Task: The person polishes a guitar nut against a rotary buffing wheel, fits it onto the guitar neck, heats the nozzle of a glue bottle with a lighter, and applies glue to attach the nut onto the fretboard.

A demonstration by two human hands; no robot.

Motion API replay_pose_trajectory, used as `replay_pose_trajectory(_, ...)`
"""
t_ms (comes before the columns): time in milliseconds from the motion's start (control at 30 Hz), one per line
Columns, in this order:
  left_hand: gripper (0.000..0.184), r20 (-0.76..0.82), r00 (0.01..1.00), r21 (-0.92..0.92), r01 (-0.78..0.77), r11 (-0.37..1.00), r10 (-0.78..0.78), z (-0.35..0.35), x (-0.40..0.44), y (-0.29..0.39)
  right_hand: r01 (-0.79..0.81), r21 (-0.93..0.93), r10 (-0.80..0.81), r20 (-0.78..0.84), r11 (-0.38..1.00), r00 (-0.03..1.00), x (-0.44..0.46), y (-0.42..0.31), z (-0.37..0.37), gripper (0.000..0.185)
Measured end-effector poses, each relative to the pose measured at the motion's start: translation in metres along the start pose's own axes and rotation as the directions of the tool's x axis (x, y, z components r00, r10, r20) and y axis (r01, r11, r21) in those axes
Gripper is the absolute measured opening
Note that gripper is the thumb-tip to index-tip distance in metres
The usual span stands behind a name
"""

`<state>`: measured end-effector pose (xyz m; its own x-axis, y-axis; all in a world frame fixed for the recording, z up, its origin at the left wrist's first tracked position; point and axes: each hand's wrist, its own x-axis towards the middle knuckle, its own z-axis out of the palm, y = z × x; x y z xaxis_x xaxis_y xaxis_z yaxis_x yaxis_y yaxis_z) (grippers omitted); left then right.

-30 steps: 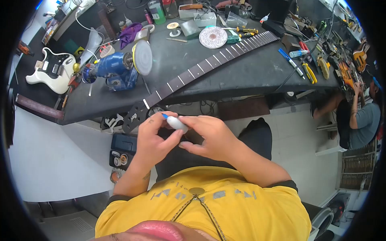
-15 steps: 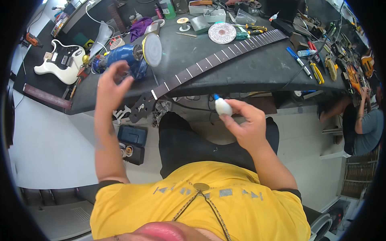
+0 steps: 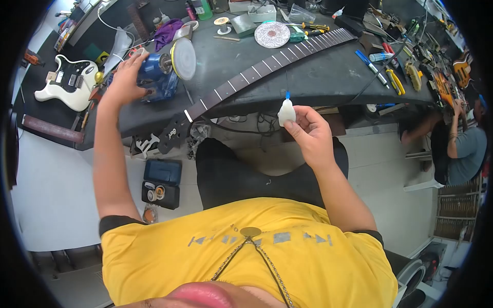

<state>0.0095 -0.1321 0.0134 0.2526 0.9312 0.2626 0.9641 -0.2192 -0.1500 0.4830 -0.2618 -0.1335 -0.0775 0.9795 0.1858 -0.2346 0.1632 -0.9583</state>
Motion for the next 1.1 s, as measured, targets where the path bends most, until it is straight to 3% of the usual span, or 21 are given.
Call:
replay_pose_trajectory(33,0.116,0.076,0.997,0.024,0.021,0.999,-0.023,-0.002,0.007,-0.004,-0.004,-0.003,0.004,0.003,1.0,1.0,-0.001,0.001,-0.002,0.029)
replay_pose_trajectory(133,0.12,0.176,0.978,-0.05,-0.103,0.993,0.11,0.012,0.035,-0.025,-0.002,0.013,0.002,0.006,1.0,1.0,0.002,-0.002,0.001,0.03)
replay_pose_trajectory(233,0.119,0.282,0.952,-0.113,-0.092,0.989,0.121,-0.002,0.046,-0.016,-0.028,0.04,0.028,-0.01,0.999,1.0,-0.002,0.005,0.002,0.03)
replay_pose_trajectory(467,0.107,0.128,0.991,0.088,-0.039,0.995,0.027,0.003,0.042,-0.014,-0.068,0.042,0.069,-0.016,0.997,0.997,-0.012,0.018,-0.001,0.03)
replay_pose_trajectory(567,0.101,0.131,0.991,0.152,-0.017,0.988,-0.003,0.017,0.059,-0.026,-0.068,0.024,0.069,-0.032,0.997,0.997,-0.01,0.016,-0.005,0.03)
replay_pose_trajectory(967,0.101,0.202,0.978,0.101,0.034,0.994,-0.054,0.038,0.126,-0.065,-0.071,-0.026,0.07,-0.032,0.997,0.997,0.0,0.017,0.008,0.03)
replay_pose_trajectory(1100,0.101,0.084,0.995,0.038,-0.05,0.998,0.046,0.053,0.115,-0.072,-0.073,-0.012,0.073,-0.034,0.997,0.997,0.001,0.023,0.007,0.03)
